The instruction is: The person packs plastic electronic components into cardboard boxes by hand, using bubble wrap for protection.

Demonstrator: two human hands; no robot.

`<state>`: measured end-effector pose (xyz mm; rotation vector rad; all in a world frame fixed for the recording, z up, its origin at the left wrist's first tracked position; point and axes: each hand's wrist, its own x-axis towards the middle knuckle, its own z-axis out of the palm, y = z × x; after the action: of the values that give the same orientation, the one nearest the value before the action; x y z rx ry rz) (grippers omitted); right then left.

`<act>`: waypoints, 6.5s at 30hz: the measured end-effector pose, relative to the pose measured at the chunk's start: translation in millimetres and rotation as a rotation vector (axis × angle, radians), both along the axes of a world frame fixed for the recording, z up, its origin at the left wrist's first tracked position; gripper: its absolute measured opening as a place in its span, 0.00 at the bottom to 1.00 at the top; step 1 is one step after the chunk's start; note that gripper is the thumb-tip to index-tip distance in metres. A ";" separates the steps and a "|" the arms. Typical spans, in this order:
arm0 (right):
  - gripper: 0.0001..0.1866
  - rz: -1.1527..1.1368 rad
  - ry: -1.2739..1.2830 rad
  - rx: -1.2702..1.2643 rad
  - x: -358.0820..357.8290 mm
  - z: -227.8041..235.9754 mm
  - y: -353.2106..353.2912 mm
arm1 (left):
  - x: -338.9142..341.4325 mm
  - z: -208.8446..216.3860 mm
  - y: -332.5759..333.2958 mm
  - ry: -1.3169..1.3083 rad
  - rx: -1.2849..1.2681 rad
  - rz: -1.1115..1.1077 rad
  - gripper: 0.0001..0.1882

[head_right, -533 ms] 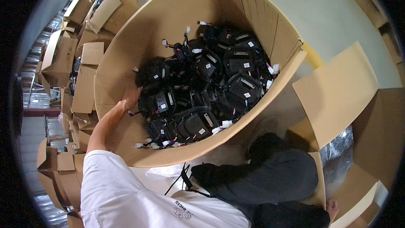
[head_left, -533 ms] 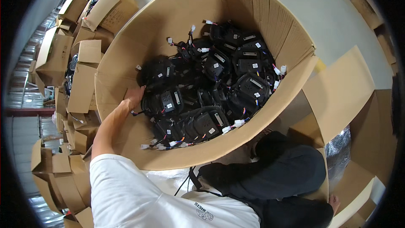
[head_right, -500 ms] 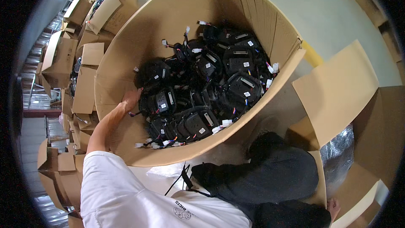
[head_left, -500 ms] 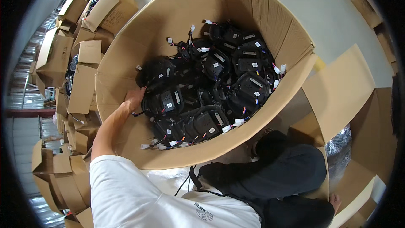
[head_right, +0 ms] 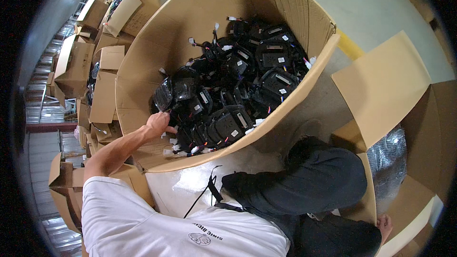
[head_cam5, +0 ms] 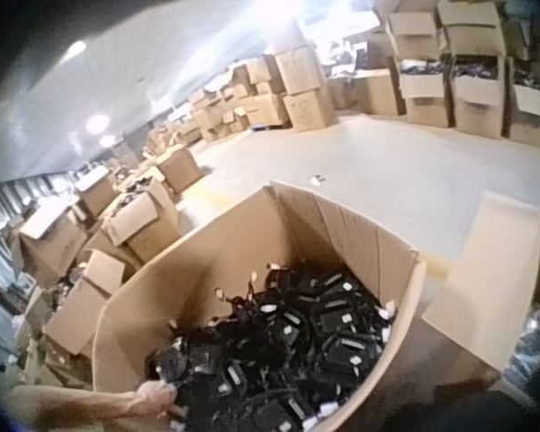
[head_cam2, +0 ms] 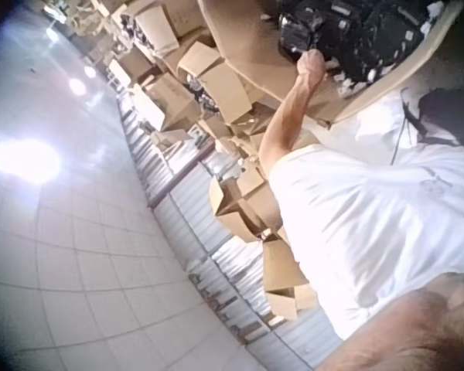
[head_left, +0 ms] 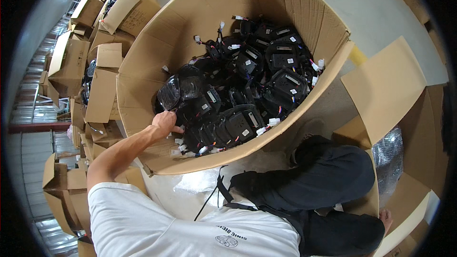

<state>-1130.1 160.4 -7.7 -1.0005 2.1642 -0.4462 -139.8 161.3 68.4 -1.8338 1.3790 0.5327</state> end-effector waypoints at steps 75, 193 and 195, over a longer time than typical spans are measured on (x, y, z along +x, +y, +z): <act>0.13 -0.367 -1.255 -1.151 29.8 188.0 -172.1 | -585.0 126.3 -253.9 1.645 -0.121 0.321 0.09; 0.22 -0.765 -0.715 -0.484 -31.5 -150.3 -217.7 | -624.6 83.3 -239.8 1.424 0.348 0.315 0.21; 0.25 -0.772 -0.546 -0.434 -24.1 -157.7 -221.4 | -626.5 82.6 -241.2 1.502 0.232 0.487 0.17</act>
<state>-1154.3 -61.1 -165.5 -0.1397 1.8920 -1.4122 -766.3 -79.9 151.0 -1.4445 1.4999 2.5306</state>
